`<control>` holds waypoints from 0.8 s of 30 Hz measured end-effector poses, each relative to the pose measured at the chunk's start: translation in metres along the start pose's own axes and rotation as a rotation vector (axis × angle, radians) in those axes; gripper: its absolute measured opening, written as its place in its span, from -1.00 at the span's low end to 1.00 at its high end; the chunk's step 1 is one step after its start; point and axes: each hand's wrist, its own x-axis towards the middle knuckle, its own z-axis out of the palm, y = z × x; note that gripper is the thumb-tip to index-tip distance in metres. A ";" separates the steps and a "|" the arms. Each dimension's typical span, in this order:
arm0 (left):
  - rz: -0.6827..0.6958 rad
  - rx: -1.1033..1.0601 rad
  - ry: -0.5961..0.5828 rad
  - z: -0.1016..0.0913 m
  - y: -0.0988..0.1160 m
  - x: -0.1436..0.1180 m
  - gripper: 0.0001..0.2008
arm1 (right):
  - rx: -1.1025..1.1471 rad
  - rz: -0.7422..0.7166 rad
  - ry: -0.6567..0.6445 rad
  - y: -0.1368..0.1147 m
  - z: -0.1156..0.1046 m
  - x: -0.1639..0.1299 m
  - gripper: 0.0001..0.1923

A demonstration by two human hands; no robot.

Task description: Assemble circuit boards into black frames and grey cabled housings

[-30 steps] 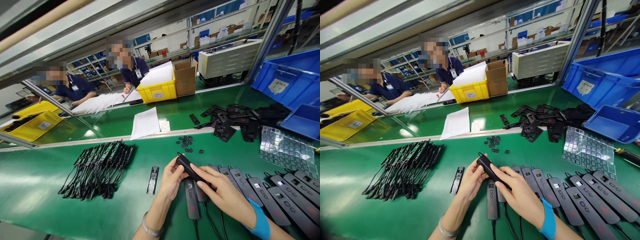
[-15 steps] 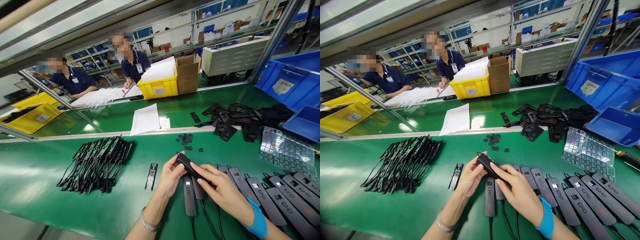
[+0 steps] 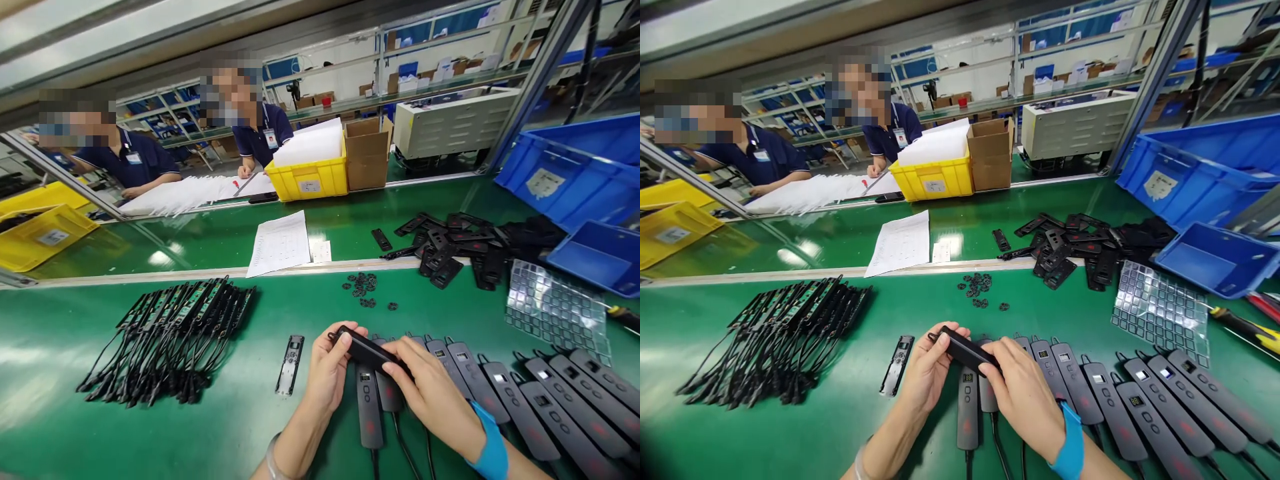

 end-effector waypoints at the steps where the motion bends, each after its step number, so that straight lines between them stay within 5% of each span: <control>1: 0.012 0.015 0.000 0.001 -0.001 0.000 -0.73 | -0.016 -0.010 0.022 0.001 0.001 0.000 -0.77; 7: 0.162 0.102 0.092 0.006 -0.008 0.000 -0.77 | -0.019 -0.059 0.083 0.006 0.002 0.004 -0.78; 10: 0.084 0.055 0.035 0.002 -0.004 0.003 -0.79 | 0.071 -0.018 0.054 0.001 -0.005 0.008 -0.78; 12: 0.011 -0.081 -0.100 -0.001 0.000 0.003 -0.81 | 0.347 0.028 -0.114 -0.002 -0.010 0.008 -0.72; 15: 0.006 -0.279 -0.333 -0.001 0.006 -0.001 -0.83 | 0.882 0.122 -0.550 -0.004 -0.010 0.005 -0.38; 17: 0.028 -0.285 -0.434 0.001 0.010 -0.004 -0.82 | 1.048 0.169 -0.697 -0.005 -0.004 0.002 -0.25; 24: -0.057 0.074 -0.329 0.009 0.013 -0.008 -0.36 | 0.815 0.195 -0.301 -0.007 0.005 0.006 -0.47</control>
